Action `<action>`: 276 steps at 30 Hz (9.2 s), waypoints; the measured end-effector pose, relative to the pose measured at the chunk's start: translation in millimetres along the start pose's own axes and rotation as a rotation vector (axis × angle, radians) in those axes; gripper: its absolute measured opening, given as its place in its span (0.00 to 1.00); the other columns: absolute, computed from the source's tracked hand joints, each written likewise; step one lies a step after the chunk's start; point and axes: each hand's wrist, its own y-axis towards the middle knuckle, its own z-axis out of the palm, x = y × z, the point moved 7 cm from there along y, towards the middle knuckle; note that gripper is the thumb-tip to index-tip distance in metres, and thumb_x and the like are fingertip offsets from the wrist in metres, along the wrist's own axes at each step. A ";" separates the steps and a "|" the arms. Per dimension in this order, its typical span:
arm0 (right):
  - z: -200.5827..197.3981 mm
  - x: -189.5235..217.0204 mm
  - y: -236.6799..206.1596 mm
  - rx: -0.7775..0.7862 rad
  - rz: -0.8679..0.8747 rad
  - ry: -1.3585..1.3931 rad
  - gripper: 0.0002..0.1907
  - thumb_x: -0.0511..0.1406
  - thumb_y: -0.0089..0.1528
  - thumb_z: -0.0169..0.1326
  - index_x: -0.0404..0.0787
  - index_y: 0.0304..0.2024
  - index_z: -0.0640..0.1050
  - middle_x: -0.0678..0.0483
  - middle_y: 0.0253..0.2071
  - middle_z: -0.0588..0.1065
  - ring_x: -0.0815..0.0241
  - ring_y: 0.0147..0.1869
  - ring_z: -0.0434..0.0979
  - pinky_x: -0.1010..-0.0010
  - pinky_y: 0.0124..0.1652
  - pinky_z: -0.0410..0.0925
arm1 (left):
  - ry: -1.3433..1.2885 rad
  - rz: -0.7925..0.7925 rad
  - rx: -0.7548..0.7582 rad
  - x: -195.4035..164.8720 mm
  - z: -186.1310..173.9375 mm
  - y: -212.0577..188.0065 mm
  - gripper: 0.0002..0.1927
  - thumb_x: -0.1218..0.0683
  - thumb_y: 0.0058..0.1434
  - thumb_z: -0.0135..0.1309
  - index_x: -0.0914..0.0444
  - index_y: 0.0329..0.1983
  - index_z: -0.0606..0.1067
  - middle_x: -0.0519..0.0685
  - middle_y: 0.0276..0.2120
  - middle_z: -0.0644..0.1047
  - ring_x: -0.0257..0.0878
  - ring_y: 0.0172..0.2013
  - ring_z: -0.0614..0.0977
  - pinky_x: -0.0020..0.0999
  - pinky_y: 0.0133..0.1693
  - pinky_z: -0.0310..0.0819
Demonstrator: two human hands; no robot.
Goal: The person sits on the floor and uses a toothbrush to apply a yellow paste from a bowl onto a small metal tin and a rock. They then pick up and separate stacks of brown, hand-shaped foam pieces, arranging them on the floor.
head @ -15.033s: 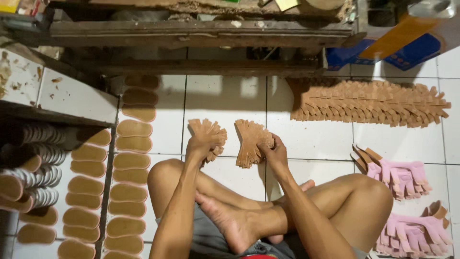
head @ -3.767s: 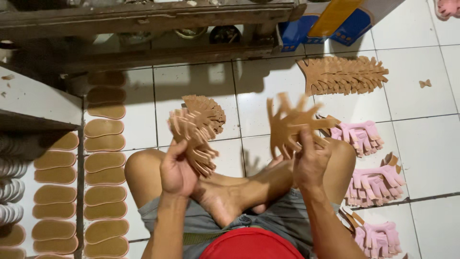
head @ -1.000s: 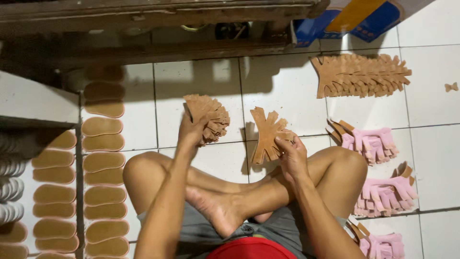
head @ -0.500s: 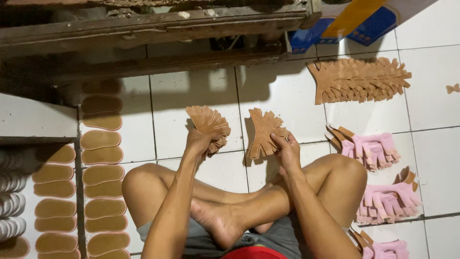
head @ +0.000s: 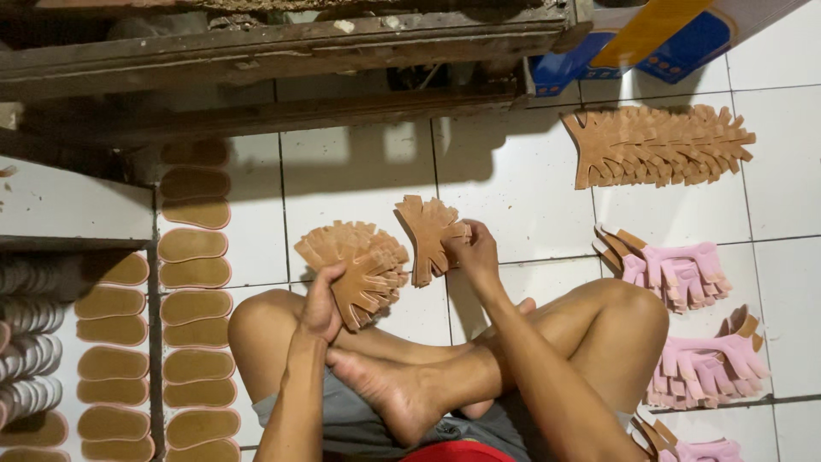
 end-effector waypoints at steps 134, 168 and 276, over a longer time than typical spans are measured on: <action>-76.1 92.9 -158.7 -0.014 -0.281 0.661 0.24 0.29 0.60 0.61 0.32 0.57 0.70 0.48 0.48 0.79 0.58 0.46 0.83 0.68 0.43 0.79 | 0.470 0.377 0.030 42.3 169.9 -67.2 0.09 0.56 0.65 0.62 0.69 0.36 0.80 0.44 0.27 0.79 0.27 0.28 0.73 0.23 0.30 0.68; -78.2 68.3 -169.2 -0.193 -0.425 0.423 0.17 0.31 0.66 0.61 0.33 0.55 0.72 0.51 0.43 0.77 0.63 0.42 0.77 0.72 0.41 0.72 | -0.137 0.413 0.399 24.0 198.5 -117.9 0.21 0.53 0.82 0.39 0.70 0.72 0.62 0.61 0.58 0.76 0.45 0.47 0.81 0.35 0.42 0.76; -62.7 59.5 -193.9 0.012 -0.408 0.616 0.18 0.27 0.68 0.50 0.29 0.61 0.71 0.46 0.55 0.77 0.56 0.55 0.80 0.63 0.54 0.74 | -0.188 0.392 0.123 21.7 181.7 -100.8 0.21 0.59 0.66 0.58 0.70 0.61 0.71 0.55 0.52 0.79 0.40 0.51 0.80 0.36 0.58 0.73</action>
